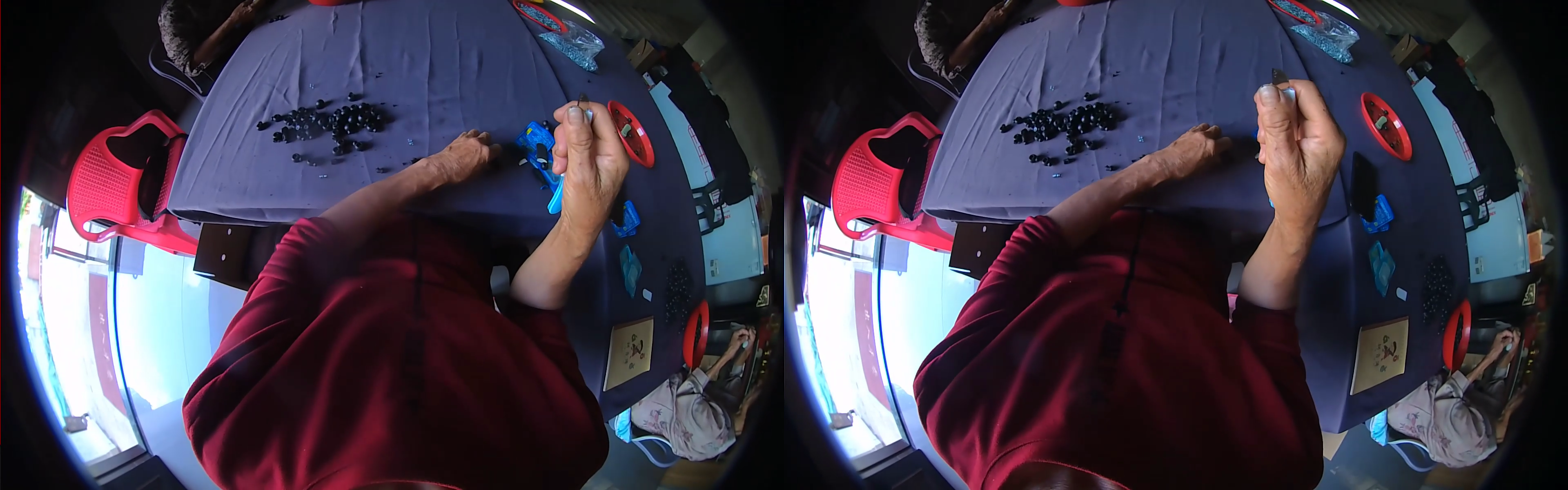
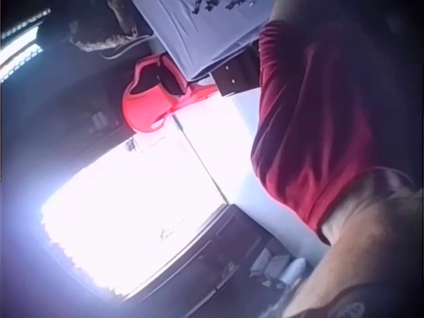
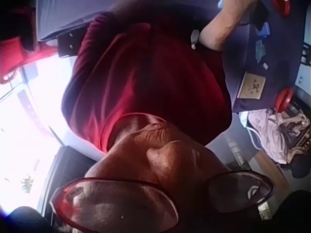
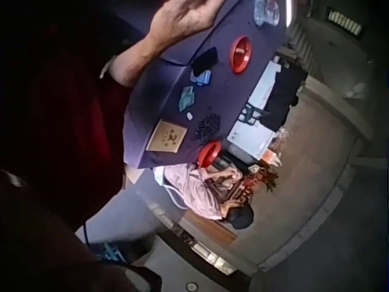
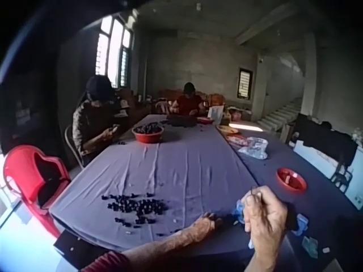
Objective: Assembling small black plastic parts by manually inserting white cylindrical components into them.
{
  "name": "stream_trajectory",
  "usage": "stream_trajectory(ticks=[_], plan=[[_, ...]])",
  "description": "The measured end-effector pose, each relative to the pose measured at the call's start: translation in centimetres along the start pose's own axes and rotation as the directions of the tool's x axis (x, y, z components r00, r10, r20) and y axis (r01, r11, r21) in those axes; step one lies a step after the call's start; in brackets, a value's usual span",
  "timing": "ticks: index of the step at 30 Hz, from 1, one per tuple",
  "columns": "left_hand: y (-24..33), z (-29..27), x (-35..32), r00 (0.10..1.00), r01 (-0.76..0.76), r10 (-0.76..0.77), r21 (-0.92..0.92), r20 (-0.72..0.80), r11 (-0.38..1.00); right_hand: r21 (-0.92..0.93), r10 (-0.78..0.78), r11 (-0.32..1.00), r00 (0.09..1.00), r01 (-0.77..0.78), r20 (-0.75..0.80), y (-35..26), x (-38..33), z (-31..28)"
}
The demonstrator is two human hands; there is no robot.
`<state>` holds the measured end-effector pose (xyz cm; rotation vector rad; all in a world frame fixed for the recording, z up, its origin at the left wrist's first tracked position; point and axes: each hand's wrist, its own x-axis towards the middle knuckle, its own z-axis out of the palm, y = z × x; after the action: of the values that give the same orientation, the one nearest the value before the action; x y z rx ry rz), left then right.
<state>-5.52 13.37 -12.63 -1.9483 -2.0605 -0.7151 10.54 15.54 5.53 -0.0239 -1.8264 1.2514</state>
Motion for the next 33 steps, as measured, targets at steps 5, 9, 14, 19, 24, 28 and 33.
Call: stream_trajectory(ticks=[5,9,14,19,24,28,33], plan=[[0.6,-3.0,-0.7,0.988,0.112,-0.132,-0.222,-0.077,0.969,-0.002,0.018,1.0,0.998,-0.018,0.054,0.6,0.2,-0.1],[2.3,-8.8,-2.6,0.895,0.187,-0.418,-0.982,0.158,0.03,0.014,0.017,1.0,0.989,-0.019,0.147,1.1,0.1,-0.2],[4.3,-13.2,-4.9,0.978,-0.123,-0.21,-0.839,-0.011,-0.53,-0.086,0.026,0.996,0.936,0.004,0.351,0.6,-0.9,1.5],[5.4,-14.2,-5.5,0.982,-0.141,-0.185,-0.831,-0.047,-0.538,0.05,0.029,0.997,0.907,-0.055,0.42,-0.2,-1.6,2.9],[5.6,-13.8,-5.7,0.989,-0.103,-0.145,-0.785,-0.017,-0.61,0.128,0.037,0.987,0.909,-0.098,0.415,-0.5,-1.8,3.3],[6.1,-13.7,-5.7,0.99,-0.042,-0.133,-0.78,0.054,-0.625,0.174,0.002,0.981,0.903,-0.085,0.43,-0.2,-1.8,3.1],[7.3,-15.0,-5.6,0.976,-0.073,-0.213,-0.836,0.053,-0.543,0.006,-0.027,1.0,0.924,0.026,0.381,0.1,-2.0,2.8]])
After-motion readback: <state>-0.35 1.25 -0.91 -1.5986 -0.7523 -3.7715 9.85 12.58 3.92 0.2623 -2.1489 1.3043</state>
